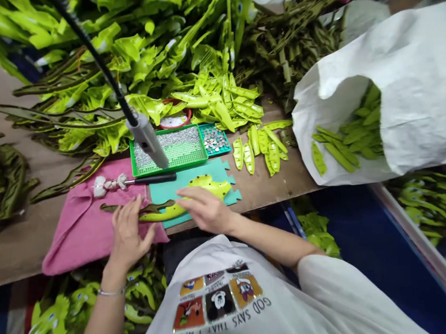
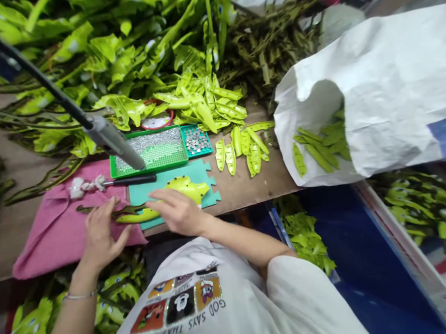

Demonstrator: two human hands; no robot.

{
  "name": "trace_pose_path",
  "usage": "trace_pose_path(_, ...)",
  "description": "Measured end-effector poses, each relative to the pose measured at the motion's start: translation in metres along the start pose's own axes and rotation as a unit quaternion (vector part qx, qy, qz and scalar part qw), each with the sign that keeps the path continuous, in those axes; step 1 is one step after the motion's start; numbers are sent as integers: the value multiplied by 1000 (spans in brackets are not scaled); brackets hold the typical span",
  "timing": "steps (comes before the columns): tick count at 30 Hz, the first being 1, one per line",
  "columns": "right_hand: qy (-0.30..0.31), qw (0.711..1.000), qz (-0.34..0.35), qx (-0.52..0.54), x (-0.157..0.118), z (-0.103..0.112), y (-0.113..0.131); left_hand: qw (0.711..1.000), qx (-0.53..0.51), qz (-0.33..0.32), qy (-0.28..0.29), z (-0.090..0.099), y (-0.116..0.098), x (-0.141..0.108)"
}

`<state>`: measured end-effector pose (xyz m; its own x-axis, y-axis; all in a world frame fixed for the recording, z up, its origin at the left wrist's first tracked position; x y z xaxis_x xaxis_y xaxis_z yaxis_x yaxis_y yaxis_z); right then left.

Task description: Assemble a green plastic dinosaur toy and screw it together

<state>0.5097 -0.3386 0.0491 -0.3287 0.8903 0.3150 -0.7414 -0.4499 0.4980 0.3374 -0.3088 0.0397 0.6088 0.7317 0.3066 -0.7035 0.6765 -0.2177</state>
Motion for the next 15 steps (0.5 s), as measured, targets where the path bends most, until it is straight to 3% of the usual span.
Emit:
trace_pose_path(5,-93,970,-212,-74,-39,105,-146,999,-31,-3,14,-26,-76,30)
trace_pose_path(7,-118,906,-376,-156,-72,148,-217,999,-20,-6,28,-40,-97,42)
trace_pose_path(9,-135,840,-485,-202,-102,183,-266,999,-7,1,37,-51,-107,52)
trace_pose_path(11,-116,799,-547,-220,-119,202,-298,999,2,17,47,-59,-109,59)
trace_pose_path(15,-49,776,-597,-198,-126,205,-333,996,9,33,85,-68,-107,65)
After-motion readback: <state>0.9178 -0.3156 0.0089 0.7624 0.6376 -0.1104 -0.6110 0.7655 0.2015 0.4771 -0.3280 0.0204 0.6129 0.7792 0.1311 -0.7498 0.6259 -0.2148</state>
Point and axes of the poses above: each hand's wrist, its own x-axis towards the middle knuckle, its own z-axis out of the back of the hand, y = z × x, the point moved 10 cm from there along x, towards the middle knuckle, and after that the axes turned 2 degrees about y, right-handed, at the moved point
